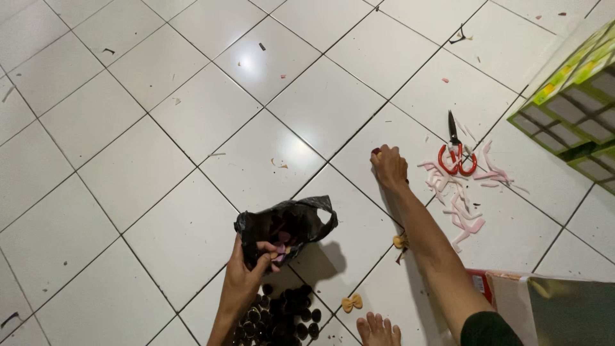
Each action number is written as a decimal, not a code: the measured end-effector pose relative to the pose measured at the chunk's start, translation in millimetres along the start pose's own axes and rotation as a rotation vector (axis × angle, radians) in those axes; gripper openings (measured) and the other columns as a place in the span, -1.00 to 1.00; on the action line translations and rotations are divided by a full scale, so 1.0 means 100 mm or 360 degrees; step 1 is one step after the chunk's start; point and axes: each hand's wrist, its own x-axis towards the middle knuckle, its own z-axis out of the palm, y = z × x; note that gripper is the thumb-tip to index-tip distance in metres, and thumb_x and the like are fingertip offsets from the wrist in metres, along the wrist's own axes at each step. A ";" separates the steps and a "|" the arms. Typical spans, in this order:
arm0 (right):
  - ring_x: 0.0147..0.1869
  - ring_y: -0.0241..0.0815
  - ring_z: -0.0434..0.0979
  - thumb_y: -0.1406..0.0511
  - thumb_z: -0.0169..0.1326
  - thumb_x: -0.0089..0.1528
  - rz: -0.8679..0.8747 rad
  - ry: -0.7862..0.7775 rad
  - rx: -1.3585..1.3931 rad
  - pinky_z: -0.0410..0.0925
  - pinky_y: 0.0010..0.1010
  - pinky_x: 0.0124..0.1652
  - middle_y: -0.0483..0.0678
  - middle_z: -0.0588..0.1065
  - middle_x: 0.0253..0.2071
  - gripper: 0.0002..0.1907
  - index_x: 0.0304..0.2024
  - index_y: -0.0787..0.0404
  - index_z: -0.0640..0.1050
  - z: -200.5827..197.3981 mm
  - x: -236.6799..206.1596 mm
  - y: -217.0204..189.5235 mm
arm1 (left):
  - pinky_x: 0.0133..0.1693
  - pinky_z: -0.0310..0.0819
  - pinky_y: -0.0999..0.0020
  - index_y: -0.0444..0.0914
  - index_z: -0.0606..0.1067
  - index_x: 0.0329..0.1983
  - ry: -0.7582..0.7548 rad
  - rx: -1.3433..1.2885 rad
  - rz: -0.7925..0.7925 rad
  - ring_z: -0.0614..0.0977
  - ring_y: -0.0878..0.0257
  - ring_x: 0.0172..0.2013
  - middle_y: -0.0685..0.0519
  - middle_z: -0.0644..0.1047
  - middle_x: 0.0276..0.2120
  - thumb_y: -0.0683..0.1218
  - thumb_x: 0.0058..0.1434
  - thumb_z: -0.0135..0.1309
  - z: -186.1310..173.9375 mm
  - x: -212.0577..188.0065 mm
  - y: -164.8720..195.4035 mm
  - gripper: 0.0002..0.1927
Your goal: The person assembles pink slipper sandals by hand, attaching straps to the soles. They then gather small plastic shoe parts from the floor into a black plastic bag.
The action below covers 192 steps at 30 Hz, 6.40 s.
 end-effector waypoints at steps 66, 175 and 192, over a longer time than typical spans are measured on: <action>0.09 -0.06 0.66 0.05 0.09 0.35 -0.0314 -0.0742 0.1334 0.58 -0.28 0.01 0.08 0.53 0.15 -0.54 0.17 0.18 0.48 0.17 -1.92 -0.75 | -0.06 0.46 0.02 -0.35 0.35 0.25 0.1509 -0.0450 -0.0560 0.56 0.02 -0.07 -0.20 0.51 0.09 0.25 0.51 -0.27 -0.36 0.07 -0.85 -0.39; 0.07 0.15 0.60 -0.02 0.36 0.11 -0.0257 -0.1074 0.0095 0.47 -0.16 0.06 0.34 0.24 0.34 0.34 0.48 0.46 -0.25 -1.72 -2.62 -0.34 | -0.57 0.43 0.28 -0.29 0.54 -0.26 0.0203 0.0389 0.0785 0.57 0.24 -0.68 -0.02 0.58 -0.64 0.12 0.36 0.15 0.02 -0.48 0.79 -0.64; -0.11 -0.11 0.67 0.43 0.27 0.19 -0.1245 -0.0117 0.0727 0.60 -0.40 -0.20 0.06 0.53 0.11 -0.71 -0.04 0.21 0.56 -0.61 -3.14 -0.23 | 0.21 0.22 -0.21 -0.48 -0.14 0.46 0.0476 0.0593 0.1040 0.19 -0.36 0.30 -0.52 0.03 0.38 0.11 0.06 0.36 -0.09 -0.80 0.00 0.18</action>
